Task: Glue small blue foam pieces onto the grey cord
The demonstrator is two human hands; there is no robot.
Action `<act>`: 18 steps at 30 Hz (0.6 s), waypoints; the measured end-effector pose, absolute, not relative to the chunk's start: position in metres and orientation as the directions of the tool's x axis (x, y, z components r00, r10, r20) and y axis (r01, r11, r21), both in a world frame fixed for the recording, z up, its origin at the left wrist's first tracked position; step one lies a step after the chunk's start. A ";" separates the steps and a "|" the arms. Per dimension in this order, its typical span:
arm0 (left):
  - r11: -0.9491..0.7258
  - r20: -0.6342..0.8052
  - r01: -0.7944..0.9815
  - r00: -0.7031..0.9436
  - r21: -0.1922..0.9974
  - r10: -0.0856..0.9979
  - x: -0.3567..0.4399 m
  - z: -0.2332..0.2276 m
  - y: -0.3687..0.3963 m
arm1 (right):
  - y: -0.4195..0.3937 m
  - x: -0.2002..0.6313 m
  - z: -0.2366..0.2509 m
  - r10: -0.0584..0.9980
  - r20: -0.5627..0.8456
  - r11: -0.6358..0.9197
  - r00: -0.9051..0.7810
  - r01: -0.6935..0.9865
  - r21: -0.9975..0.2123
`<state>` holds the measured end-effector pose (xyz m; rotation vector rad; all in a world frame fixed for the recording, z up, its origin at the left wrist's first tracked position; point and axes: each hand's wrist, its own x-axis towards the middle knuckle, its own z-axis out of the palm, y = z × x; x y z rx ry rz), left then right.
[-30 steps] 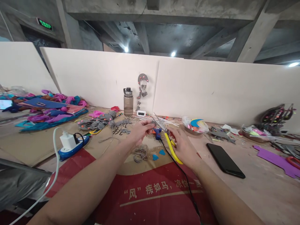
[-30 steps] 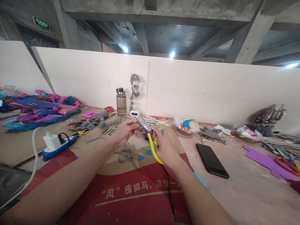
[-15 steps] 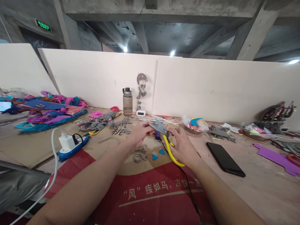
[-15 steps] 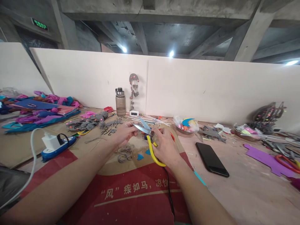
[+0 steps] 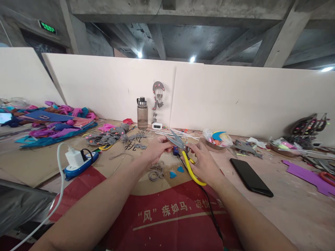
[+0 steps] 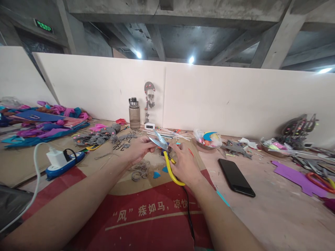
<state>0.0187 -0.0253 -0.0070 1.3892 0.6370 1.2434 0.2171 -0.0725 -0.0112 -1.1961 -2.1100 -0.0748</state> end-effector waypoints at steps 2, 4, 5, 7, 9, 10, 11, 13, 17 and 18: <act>-0.250 0.324 -0.261 0.299 0.933 0.898 0.018 -0.007 -0.025 | -0.072 0.218 -0.012 0.733 0.592 0.569 -0.335 0.778 -0.265; -0.258 0.330 -0.256 0.295 0.932 0.897 0.018 -0.008 -0.025 | -0.071 0.219 -0.013 0.738 0.583 0.564 -0.341 0.786 -0.253; -0.262 0.332 -0.252 0.293 0.931 0.897 0.018 -0.008 -0.024 | -0.071 0.219 -0.013 0.739 0.579 0.560 -0.343 0.791 -0.247; -0.269 0.334 -0.244 0.287 0.932 0.898 0.017 -0.008 -0.024 | -0.071 0.220 -0.013 0.740 0.576 0.552 -0.346 0.802 -0.228; -0.272 0.335 -0.237 0.285 0.933 0.898 0.017 -0.008 -0.024 | -0.071 0.220 -0.013 0.731 0.587 0.550 -0.349 0.810 -0.202; -0.274 0.335 -0.232 0.286 0.933 0.898 0.017 -0.008 -0.024 | -0.071 0.220 -0.013 0.724 0.593 0.551 -0.353 0.813 -0.189; -0.276 0.335 -0.227 0.288 0.934 0.897 0.017 -0.008 -0.023 | -0.071 0.219 -0.013 0.717 0.599 0.553 -0.356 0.814 -0.178; -0.277 0.336 -0.225 0.292 0.934 0.895 0.017 -0.008 -0.023 | -0.071 0.219 -0.012 0.708 0.608 0.552 -0.359 0.819 -0.159; -0.267 0.334 -0.241 0.306 0.933 0.892 0.016 -0.007 -0.023 | -0.070 0.221 -0.013 0.696 0.623 0.534 -0.357 0.838 -0.116; -0.262 0.330 -0.241 0.312 0.935 0.891 0.016 -0.007 -0.023 | -0.070 0.221 -0.013 0.690 0.629 0.532 -0.358 0.840 -0.106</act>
